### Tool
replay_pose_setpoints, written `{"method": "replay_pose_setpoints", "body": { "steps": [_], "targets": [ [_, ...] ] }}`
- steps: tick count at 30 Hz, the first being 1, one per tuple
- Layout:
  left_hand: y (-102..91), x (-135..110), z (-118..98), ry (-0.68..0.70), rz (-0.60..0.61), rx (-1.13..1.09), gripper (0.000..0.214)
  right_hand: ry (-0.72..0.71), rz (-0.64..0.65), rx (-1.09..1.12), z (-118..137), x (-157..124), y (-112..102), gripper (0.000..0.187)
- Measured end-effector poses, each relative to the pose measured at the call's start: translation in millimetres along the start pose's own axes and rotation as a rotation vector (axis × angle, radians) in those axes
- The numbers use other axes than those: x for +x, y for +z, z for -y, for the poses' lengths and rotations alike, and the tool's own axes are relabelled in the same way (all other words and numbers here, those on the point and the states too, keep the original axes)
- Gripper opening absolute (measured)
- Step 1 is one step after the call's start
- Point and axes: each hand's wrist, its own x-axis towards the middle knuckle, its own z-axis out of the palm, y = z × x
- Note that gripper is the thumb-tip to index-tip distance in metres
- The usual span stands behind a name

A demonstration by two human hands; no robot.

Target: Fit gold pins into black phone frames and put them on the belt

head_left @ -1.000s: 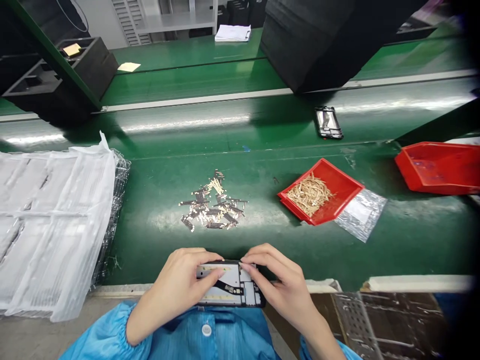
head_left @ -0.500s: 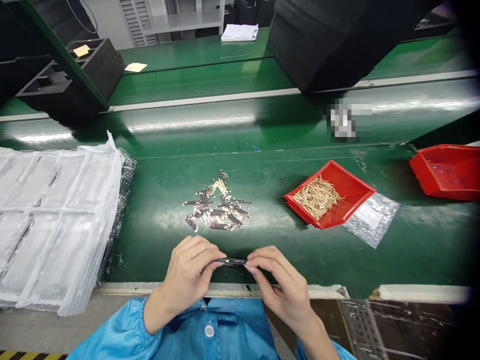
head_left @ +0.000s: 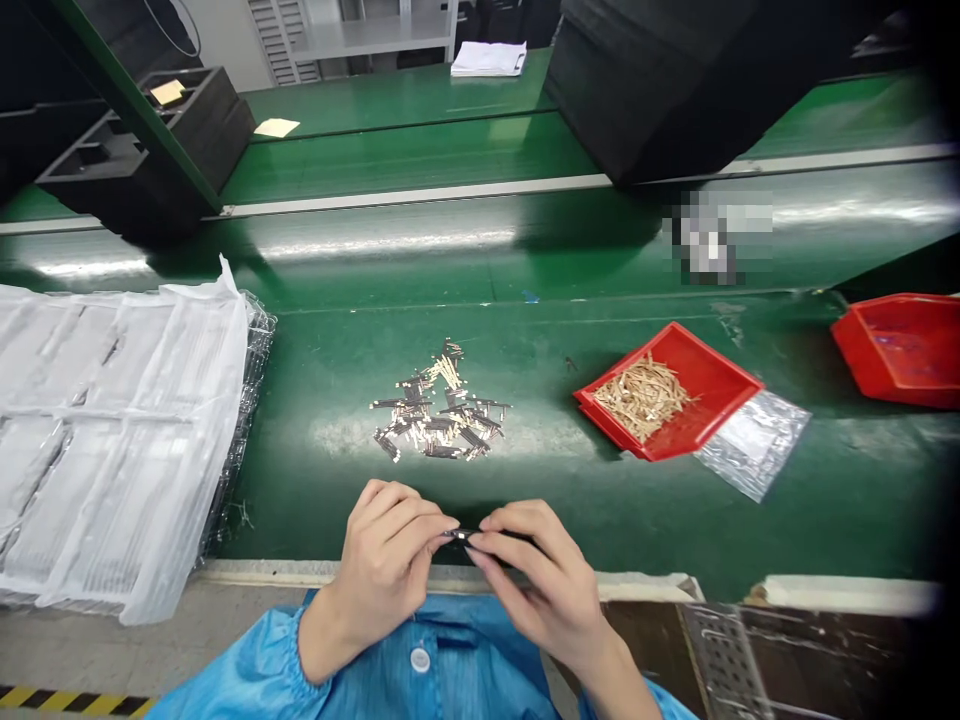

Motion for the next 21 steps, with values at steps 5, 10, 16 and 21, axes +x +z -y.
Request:
{"method": "replay_pose_setpoints", "body": {
  "steps": [5, 10, 16, 21],
  "targets": [
    [1.0, -3.4, -2.8, -0.010, -0.012, 0.003, 0.025, -0.112, -0.027, -0.114, -4.2, -7.1, 7.1, 0.041],
    [1.5, -5.6, -3.7, -0.014, -0.016, 0.007, 0.027, -0.196, -0.005, -0.152, -7.9, -11.5, 4.9, 0.045],
    [0.7, -8.2, -3.9, -0.006, -0.018, 0.001, 0.027, -0.187, -0.015, -0.158, -9.8, -14.9, 7.8, 0.048],
    [0.9, -10.7, -4.4, -0.008, -0.017, -0.007, 0.028, -0.170, 0.011, -0.102, -8.2, -9.5, 5.6, 0.046]
  ]
}}
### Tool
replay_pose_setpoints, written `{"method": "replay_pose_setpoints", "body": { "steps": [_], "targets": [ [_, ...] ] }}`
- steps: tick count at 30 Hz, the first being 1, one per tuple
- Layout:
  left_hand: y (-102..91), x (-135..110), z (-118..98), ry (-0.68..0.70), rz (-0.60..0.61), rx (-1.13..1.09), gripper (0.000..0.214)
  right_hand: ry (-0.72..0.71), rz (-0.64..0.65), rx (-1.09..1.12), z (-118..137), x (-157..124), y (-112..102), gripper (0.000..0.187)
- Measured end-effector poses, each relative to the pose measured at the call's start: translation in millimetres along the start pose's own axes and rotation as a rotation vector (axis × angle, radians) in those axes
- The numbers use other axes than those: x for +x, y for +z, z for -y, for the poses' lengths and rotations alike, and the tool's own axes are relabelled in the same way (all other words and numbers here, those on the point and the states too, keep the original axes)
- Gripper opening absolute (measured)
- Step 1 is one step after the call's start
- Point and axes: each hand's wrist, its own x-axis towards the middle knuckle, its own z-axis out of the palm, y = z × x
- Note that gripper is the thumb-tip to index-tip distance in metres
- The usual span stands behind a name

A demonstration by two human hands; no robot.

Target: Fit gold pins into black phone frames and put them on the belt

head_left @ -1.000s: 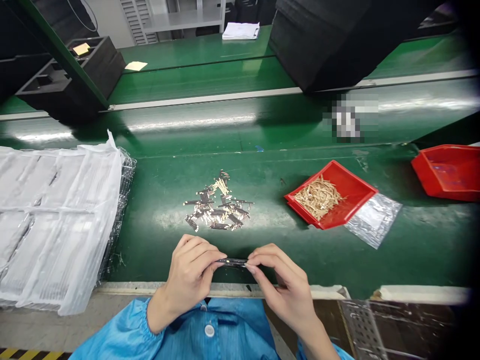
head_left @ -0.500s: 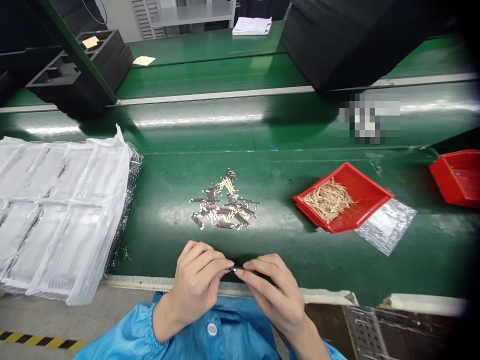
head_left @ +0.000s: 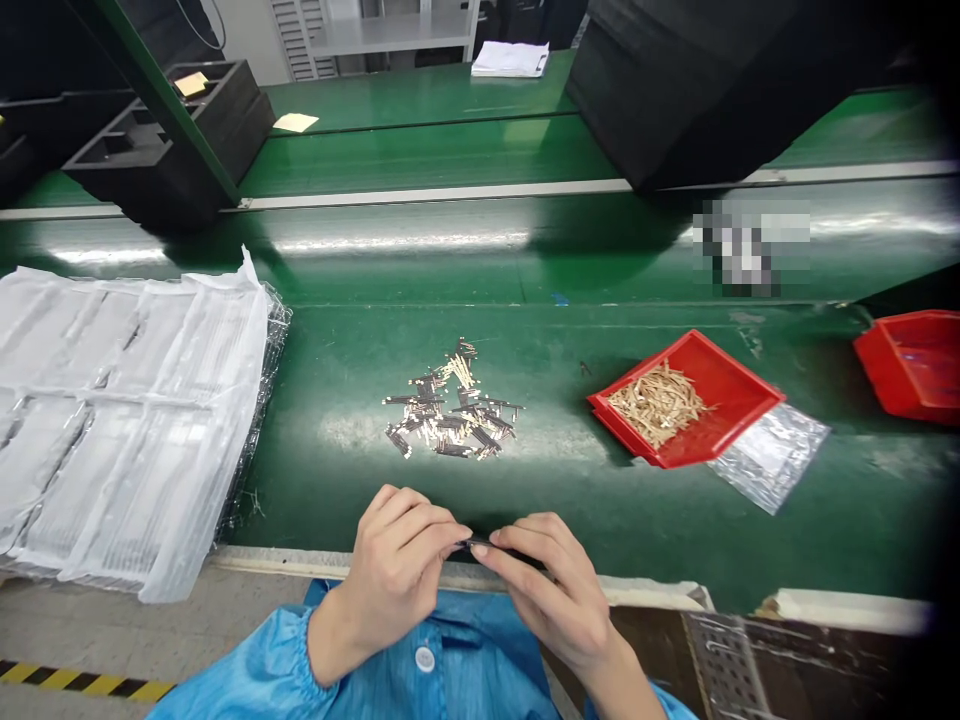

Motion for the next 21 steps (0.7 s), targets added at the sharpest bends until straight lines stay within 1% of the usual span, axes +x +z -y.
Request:
{"method": "replay_pose_setpoints", "body": {
  "steps": [3, 5, 8, 11, 14, 16, 18, 19, 20, 21],
  "targets": [
    [0.1, -0.2, 0.5, 0.008, -0.013, 0.008, 0.028, 0.094, 0.035, 0.092, -4.1, 4.1, -7.7, 0.039],
    [0.1, -0.2, 0.7, 0.011, -0.017, 0.012, 0.028, 0.143, 0.064, 0.110, -8.8, 3.6, -13.9, 0.034],
    [0.3, 0.0, 0.5, 0.016, -0.022, 0.004, 0.028, 0.150, 0.108, 0.092, -14.4, -0.8, -20.8, 0.028],
    [0.9, 0.9, 0.3, 0.014, -0.034, 0.001, 0.028, 0.140, 0.141, 0.077, -14.2, -3.1, -23.4, 0.029],
    [-0.9, 2.4, -0.3, 0.021, -0.035, 0.012, 0.026, 0.139, 0.192, 0.080, -10.7, 3.5, -25.2, 0.027],
    [-5.5, 2.7, -1.3, 0.015, -0.022, 0.014, 0.024, 0.138, 0.222, 0.117, -13.4, 13.1, -28.1, 0.023],
    [-14.1, 2.3, -2.1, -0.029, -0.024, 0.031, 0.030, 0.155, 0.205, 0.132, -28.4, 26.6, -31.5, 0.015],
    [-20.1, 1.7, -2.1, -0.061, -0.048, 0.048, 0.035, 0.190, 0.171, 0.120, -42.0, 35.1, -32.6, 0.011],
    [-27.4, 0.8, -1.8, -0.092, -0.090, 0.072, 0.038, 0.240, 0.109, 0.104, -59.6, 45.2, -32.5, 0.012],
    [-36.2, -0.5, -1.1, -0.120, -0.146, 0.103, 0.038, 0.320, 0.037, 0.093, -80.1, 57.1, -30.9, 0.019]
  ]
}}
